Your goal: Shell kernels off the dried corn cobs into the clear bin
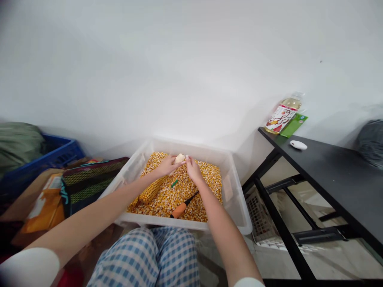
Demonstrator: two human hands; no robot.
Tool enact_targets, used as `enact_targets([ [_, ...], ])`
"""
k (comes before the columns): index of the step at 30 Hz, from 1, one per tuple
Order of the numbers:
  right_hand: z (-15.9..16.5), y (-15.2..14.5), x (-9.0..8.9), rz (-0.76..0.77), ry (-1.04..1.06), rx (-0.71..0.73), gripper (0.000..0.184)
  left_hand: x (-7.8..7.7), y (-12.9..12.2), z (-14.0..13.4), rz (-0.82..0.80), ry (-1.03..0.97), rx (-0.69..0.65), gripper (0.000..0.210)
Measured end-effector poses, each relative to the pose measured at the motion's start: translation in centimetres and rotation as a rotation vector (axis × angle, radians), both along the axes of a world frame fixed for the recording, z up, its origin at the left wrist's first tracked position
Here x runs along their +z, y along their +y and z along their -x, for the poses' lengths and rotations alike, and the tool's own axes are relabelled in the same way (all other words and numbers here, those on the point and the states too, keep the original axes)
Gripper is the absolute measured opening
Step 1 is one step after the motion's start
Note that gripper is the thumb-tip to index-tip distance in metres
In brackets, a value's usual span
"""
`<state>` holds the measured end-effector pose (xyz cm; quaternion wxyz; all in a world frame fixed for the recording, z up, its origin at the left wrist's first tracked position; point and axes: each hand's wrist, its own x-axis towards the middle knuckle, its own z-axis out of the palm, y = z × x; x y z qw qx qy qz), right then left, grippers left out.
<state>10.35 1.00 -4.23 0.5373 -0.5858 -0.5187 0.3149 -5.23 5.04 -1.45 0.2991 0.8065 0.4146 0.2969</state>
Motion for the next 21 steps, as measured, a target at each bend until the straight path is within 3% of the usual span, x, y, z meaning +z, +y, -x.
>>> enact_targets([
  [4, -0.6, -0.4, -0.4, 0.138, 0.016, 0.001, 0.054, 0.7, -0.4, 0.4, 0.03, -0.039, -0.047, 0.045],
  [7, -1.1, -0.5, -0.4, 0.069, -0.053, -0.049, 0.057, 1.4, -1.0, 0.2, 0.134, -0.107, -0.036, 0.048],
  [11, -0.6, -0.8, 0.3, -0.1, -0.144, -0.077, 0.06, 2.2, -1.6, 0.1, 0.562, -0.419, 0.007, 0.052],
  [14, 1.7, -1.3, 1.3, -0.083, -0.01, 0.013, 0.051, 2.2, -2.5, 0.3, 0.963, -0.588, 0.016, 0.064],
  [15, 2.7, -1.5, 1.6, -0.07, 0.036, 0.063, 0.051, 2.0, -3.0, 0.3, 1.029, -0.623, -0.005, 0.068],
  [17, 4.7, -2.0, 2.0, -0.08, 0.038, 0.128, 0.054, 1.7, -4.0, 0.3, 1.04, -0.665, -0.038, 0.07],
  [21, 7.2, -3.1, 2.1, -0.159, -0.238, 0.034, 0.066, 1.9, -5.9, -0.2, 1.025, -0.776, -0.108, 0.076],
])
